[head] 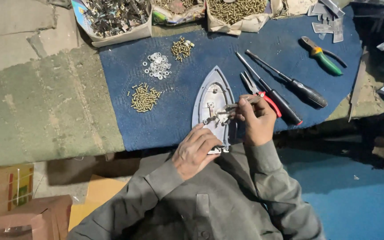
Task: The person assembles a metal electrical component, likely an iron soleplate, by inserting screws and washers and tightening them with a screwdriver. They use pliers to adjust internal parts and a hammer to tap components into place. The work is performed on a blue mat on a cluttered workbench with piles of screws and washers nearby.
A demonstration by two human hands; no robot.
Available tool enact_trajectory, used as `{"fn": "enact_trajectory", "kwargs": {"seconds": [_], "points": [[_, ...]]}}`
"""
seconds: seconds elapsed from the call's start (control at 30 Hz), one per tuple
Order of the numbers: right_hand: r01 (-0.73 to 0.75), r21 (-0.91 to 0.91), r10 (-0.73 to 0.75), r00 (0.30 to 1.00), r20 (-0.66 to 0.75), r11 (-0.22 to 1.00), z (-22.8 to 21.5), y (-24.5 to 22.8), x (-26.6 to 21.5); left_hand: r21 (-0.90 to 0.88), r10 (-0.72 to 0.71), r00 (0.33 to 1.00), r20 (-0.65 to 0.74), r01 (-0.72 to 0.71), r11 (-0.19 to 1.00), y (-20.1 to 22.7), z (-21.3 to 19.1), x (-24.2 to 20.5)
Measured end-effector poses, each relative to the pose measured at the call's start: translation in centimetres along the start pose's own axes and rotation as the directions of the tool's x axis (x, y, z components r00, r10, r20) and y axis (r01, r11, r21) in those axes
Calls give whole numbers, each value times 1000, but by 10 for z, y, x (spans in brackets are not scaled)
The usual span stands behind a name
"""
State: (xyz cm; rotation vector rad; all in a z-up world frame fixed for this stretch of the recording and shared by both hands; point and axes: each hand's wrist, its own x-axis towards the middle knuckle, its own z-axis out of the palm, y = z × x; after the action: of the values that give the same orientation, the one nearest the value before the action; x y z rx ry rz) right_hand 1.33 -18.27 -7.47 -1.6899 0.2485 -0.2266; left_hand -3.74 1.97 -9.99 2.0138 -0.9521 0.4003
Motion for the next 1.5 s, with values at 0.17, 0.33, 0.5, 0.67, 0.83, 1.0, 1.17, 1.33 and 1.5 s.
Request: {"fn": "enact_trajectory", "kwargs": {"seconds": [0.17,0.33,0.5,0.67,0.83,1.0,1.17,1.33,1.5], "points": [[95,230,-18,949,-316,969,26,37,-2,-49,26,988,-155,-34,998,-1,19,0],[150,179,-86,943,-322,972,33,25,-4,-91,-4,975,-222,-16,996,9,15,9],[200,205,-134,946,-296,958,29,32,7,-109,-49,968,-246,23,994,8,22,12],[124,202,-88,980,-178,971,17,35,11,-50,-62,996,-66,59,997,6,6,15],[226,-181,-206,971,121,957,-16,-43,1,56,-193,981,-2,193,980,8,-22,17],[199,-342,-90,947,309,918,-10,-45,-4,78,-184,983,-10,185,980,7,-12,17],[124,-408,66,904,422,905,-1,-49,1,113,-156,986,-63,163,980,-4,2,5],[56,-357,113,894,434,933,1,-55,3,100,-164,984,-67,170,980,-11,12,0],[38,-364,125,902,414,931,-2,-45,2,70,-135,988,-81,141,988,-13,14,-1]]}}
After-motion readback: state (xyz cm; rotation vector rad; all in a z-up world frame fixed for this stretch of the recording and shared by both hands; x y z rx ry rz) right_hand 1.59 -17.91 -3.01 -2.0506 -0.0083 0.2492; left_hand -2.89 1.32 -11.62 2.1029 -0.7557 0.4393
